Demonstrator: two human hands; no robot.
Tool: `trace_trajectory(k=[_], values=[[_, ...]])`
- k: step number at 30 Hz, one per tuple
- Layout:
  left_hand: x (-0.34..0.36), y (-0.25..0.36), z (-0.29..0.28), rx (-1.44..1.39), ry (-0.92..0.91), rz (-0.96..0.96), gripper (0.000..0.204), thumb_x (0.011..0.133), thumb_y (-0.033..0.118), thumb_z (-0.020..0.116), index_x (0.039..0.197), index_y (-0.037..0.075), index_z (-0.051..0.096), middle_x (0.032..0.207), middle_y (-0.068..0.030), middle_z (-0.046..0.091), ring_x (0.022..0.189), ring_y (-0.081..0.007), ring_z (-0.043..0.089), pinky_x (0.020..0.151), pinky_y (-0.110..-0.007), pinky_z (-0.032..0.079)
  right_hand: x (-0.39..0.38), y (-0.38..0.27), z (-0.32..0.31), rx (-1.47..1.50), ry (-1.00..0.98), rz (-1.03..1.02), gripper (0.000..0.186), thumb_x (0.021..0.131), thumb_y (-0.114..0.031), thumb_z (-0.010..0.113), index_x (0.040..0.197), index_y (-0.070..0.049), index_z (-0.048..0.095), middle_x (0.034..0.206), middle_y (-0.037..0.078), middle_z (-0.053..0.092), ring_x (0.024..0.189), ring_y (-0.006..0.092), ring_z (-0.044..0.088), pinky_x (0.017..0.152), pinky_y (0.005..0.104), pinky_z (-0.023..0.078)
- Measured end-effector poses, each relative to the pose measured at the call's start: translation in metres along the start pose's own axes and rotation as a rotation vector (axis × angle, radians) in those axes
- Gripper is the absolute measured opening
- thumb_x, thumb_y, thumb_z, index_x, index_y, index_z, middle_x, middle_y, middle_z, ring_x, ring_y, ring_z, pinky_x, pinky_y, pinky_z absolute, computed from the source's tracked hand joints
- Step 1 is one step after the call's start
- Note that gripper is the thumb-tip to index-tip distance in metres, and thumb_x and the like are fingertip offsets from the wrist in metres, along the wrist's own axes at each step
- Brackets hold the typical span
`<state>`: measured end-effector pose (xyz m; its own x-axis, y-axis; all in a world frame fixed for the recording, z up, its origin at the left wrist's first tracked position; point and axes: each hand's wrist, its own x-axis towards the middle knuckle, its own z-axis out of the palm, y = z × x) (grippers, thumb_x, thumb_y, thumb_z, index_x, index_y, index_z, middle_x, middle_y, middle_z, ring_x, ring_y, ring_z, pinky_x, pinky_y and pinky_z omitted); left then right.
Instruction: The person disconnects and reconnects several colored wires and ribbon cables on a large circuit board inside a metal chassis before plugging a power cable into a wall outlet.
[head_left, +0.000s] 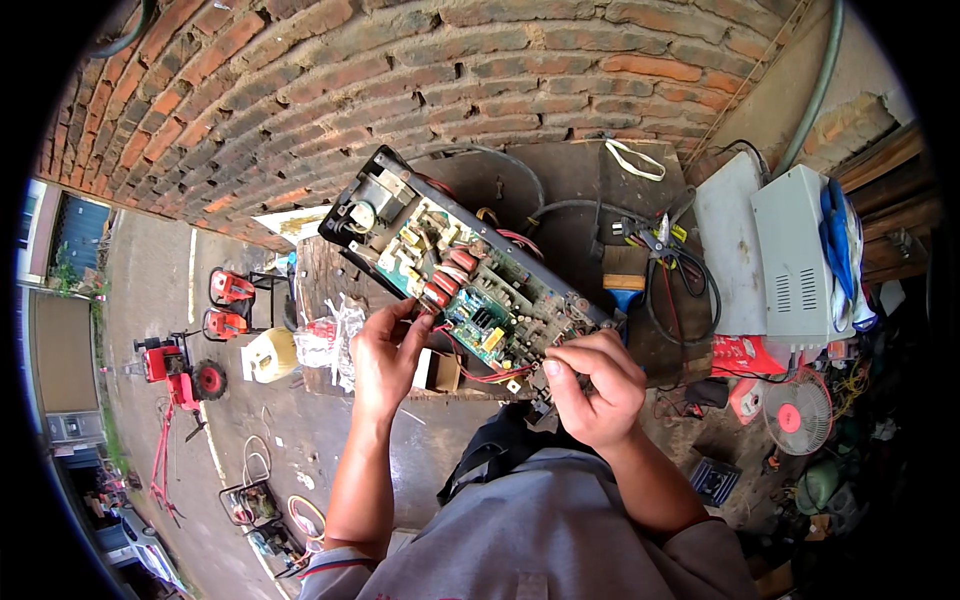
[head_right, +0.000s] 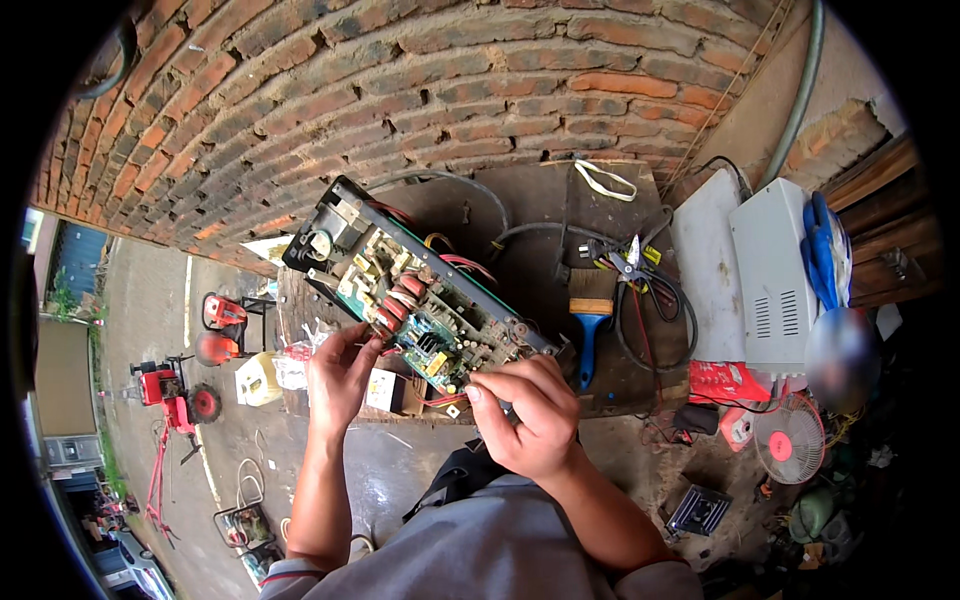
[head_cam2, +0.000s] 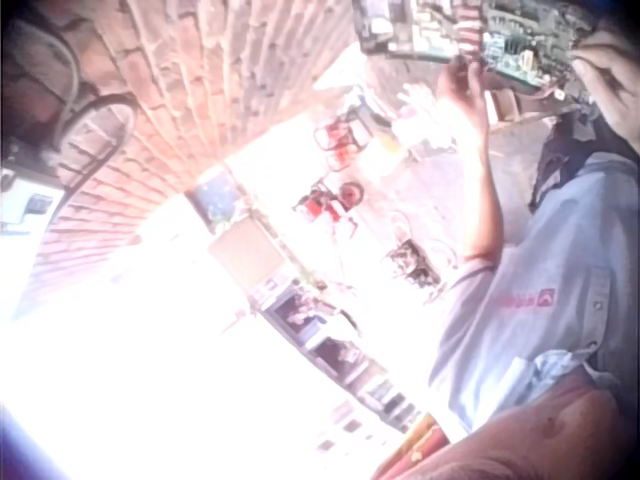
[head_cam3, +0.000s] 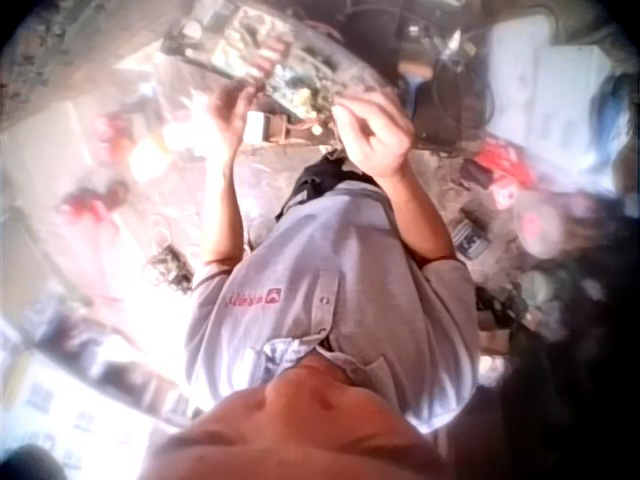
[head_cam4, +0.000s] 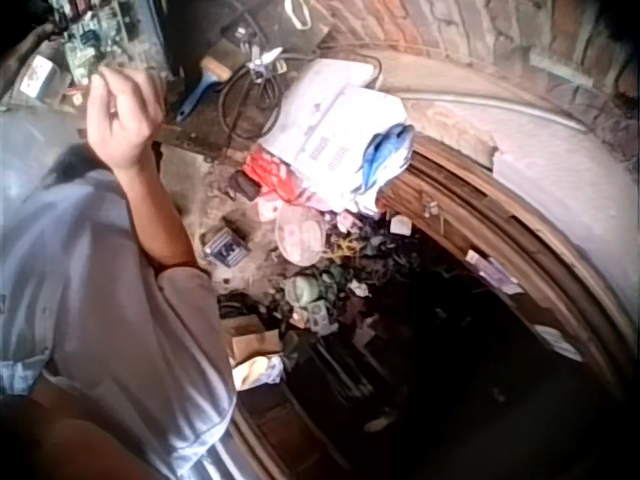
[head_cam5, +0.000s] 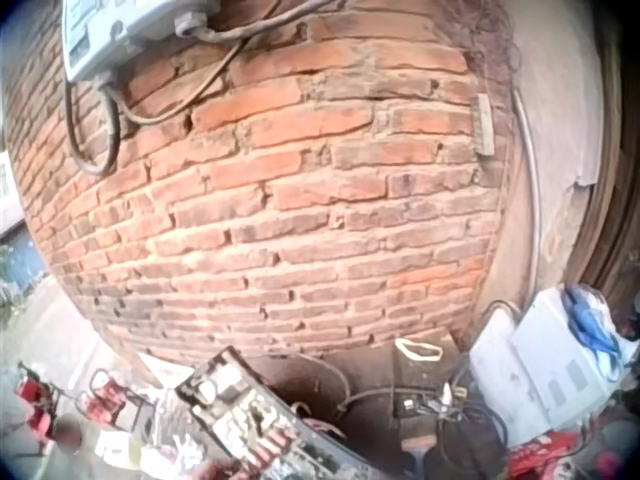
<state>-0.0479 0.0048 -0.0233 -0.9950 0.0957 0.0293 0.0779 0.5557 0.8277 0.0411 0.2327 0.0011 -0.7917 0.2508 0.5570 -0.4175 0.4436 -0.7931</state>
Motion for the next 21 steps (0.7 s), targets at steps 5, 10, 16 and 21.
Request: trace_trajectory(k=[5, 10, 16, 21], values=[[0.009, 0.021, -0.005, 0.214, -0.021, -0.019, 0.022, 0.081, 0.011, 0.073, 0.094, -0.006, 0.068, 0.078, -0.0169, 0.07, 0.066, -0.0193, 0.069, 0.062, -0.029, 0.053, -0.001, 0.001, -0.007, -0.017, 0.027, -0.019, 0.009, 0.078, 0.003, 0.067, 0.086, 0.003, 0.067, 0.077, 0.011, 0.065, 0.066, 0.0214, 0.058, 0.061, 0.03, 0.045], [0.014, 0.025, -0.004, 0.277, -0.069, 0.002, 0.021, 0.079, 0.012, 0.074, 0.09, -0.005, 0.068, 0.076, -0.0183, 0.069, 0.065, -0.0217, 0.069, 0.06, -0.032, 0.052, -0.004, 0.009, -0.015, -0.033, 0.07, -0.001, 0.008, 0.077, 0.003, 0.068, 0.086, 0.003, 0.067, 0.076, 0.011, 0.065, 0.066, 0.021, 0.058, 0.061, 0.0294, 0.045], [0.02, 0.037, -0.008, 0.3, -0.158, -0.03, 0.018, 0.081, 0.007, 0.072, 0.092, -0.007, 0.067, 0.078, -0.0141, 0.071, 0.072, -0.0133, 0.067, 0.066, -0.027, 0.053, -0.006, 0.006, -0.022, -0.003, 0.104, 0.019, 0.009, 0.077, 0.002, 0.069, 0.086, 0.002, 0.067, 0.077, 0.01, 0.066, 0.066, 0.0203, 0.058, 0.061, 0.0295, 0.044], [0.022, 0.039, -0.007, 0.301, -0.174, -0.014, 0.018, 0.081, 0.006, 0.071, 0.09, -0.009, 0.067, 0.078, -0.0147, 0.071, 0.071, -0.0141, 0.068, 0.065, -0.027, 0.053, -0.012, 0.005, -0.037, 0.006, 0.133, 0.028, 0.009, 0.077, 0.002, 0.07, 0.086, 0.001, 0.068, 0.077, 0.009, 0.067, 0.065, 0.0202, 0.059, 0.061, 0.0293, 0.044]])
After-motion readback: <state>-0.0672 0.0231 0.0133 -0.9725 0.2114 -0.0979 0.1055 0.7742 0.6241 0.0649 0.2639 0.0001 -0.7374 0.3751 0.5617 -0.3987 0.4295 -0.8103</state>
